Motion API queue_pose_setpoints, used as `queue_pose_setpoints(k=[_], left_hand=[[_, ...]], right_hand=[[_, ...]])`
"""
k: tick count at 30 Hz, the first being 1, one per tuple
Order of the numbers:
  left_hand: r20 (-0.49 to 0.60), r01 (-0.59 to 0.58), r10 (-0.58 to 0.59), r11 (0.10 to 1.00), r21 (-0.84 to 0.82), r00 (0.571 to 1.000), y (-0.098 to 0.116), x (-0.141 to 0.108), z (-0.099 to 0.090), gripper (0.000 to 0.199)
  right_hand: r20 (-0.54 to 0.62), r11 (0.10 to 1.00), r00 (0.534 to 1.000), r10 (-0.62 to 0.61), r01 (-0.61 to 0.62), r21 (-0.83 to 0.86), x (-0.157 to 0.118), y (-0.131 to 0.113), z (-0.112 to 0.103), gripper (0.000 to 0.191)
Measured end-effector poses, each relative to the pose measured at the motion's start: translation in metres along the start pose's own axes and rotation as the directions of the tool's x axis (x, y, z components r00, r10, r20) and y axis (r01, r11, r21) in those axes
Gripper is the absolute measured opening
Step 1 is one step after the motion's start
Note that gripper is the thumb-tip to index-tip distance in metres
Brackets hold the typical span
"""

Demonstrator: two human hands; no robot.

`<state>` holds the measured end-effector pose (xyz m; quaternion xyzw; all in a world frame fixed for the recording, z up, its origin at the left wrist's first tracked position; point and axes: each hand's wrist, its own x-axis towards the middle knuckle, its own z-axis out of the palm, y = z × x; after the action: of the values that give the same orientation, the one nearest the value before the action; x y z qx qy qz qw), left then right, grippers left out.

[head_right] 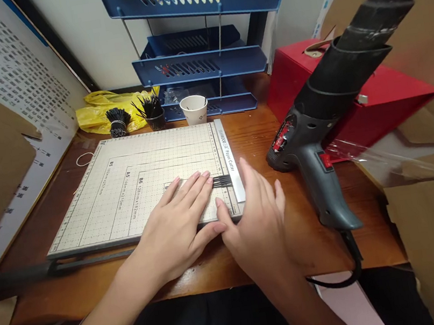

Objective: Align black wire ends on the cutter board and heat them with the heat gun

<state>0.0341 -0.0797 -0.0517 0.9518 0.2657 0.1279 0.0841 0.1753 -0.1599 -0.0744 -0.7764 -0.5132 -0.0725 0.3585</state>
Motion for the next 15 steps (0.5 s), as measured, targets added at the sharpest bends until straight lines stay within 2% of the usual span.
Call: queue_pose_setpoints(k=[3,15], left_hand=[[0.004,-0.006,0.006,1.0,0.02,1.0,0.0,0.0,0.001,0.086],[-0.011,-0.015,0.016,1.0,0.027,1.0,0.0,0.001,0.001,0.08]], right_hand=[[-0.041,0.999,0.999,0.031,-0.029,0.036,0.005,0.007,-0.003,0.063],[-0.029,0.994,0.997,0.069,-0.066,0.089,0.013,0.015,0.002,0.05]])
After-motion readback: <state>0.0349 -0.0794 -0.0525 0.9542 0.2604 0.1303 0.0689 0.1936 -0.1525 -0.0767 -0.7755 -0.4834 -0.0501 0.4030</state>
